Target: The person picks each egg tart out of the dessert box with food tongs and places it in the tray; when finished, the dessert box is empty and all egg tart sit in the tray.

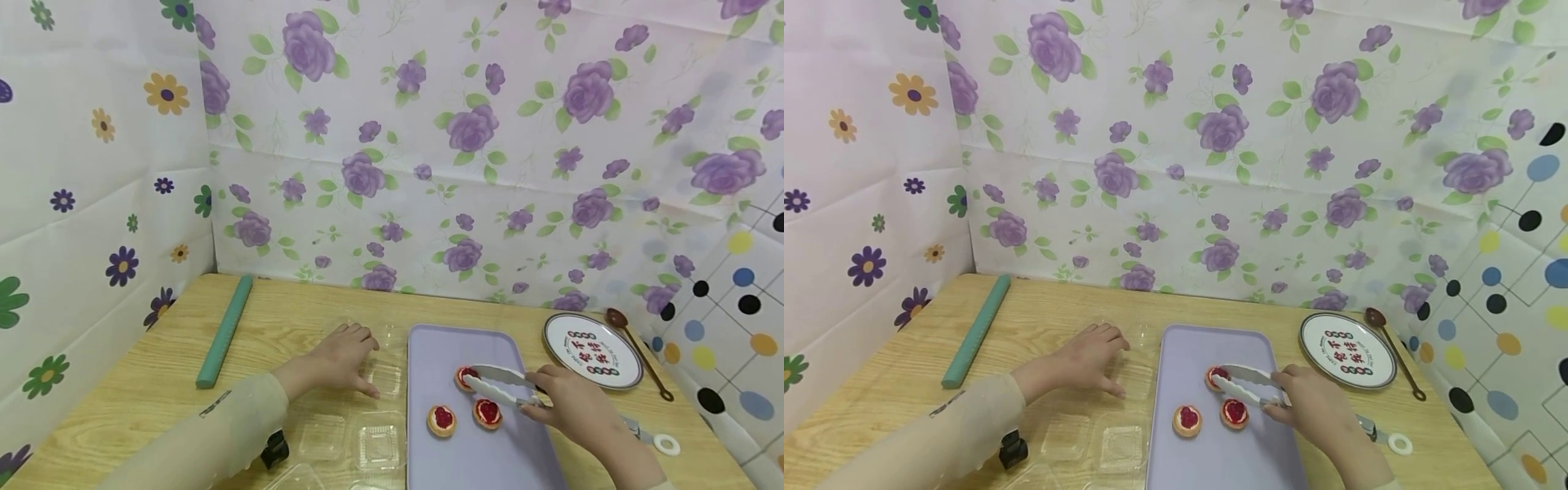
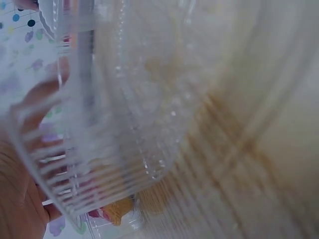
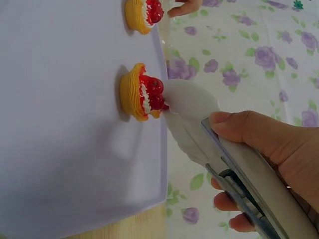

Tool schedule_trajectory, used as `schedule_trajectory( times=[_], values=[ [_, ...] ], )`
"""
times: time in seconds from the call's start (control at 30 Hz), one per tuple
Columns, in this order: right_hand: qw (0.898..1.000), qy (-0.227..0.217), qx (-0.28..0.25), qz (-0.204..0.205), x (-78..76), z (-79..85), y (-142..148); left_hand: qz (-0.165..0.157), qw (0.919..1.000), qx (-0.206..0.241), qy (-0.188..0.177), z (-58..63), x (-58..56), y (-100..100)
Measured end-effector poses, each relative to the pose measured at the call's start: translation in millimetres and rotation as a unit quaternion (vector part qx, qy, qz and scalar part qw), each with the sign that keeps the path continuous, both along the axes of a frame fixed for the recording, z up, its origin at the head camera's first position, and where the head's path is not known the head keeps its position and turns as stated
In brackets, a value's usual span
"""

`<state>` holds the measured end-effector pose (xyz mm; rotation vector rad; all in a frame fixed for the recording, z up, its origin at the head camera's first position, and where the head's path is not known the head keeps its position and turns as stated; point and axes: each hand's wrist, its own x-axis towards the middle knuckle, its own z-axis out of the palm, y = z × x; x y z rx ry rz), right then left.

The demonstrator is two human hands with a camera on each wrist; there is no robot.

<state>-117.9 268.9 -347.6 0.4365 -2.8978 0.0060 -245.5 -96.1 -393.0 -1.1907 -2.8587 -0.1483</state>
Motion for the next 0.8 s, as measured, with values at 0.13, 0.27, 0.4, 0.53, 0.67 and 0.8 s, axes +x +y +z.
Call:
schedule_trajectory(
  times=[0.13, 0.27, 0.4, 0.53, 0.67, 0.8],
  values=[
    [1.000, -0.011, 0.004, -0.009, -0.8, -0.6, 1, 0.001, 1.0000, 0.001, 0.002, 0.4, 0.5, -1],
    [1.000, -0.019, 0.002, -0.020, -0.8, -1.7, 3, 0.001, 1.0000, 0.009, 0.001, 0.2, 0.5, -1],
    [1.000, -0.014, -0.005, -0.024, 0.2, -2.6, 5, 0.001, 0.9999, 0.012, 0.003, 0.1, 0.5, -2],
    [0.999, -0.008, -0.015, -0.031, 1.1, -3.0, 7, 0.005, 0.9999, 0.012, 0.003, -1.1, 0.4, -4],
    [0.999, 0.000, -0.024, -0.030, 0.4, -0.9, 5, 0.011, 0.9996, 0.027, -0.004, -1.1, 1.3, -8],
    [0.999, 0.009, -0.033, -0.020, -1.3, 7.0, 0, 0.005, 0.9979, 0.065, -0.006, 2.1, 3.7, -14]
  ],
)
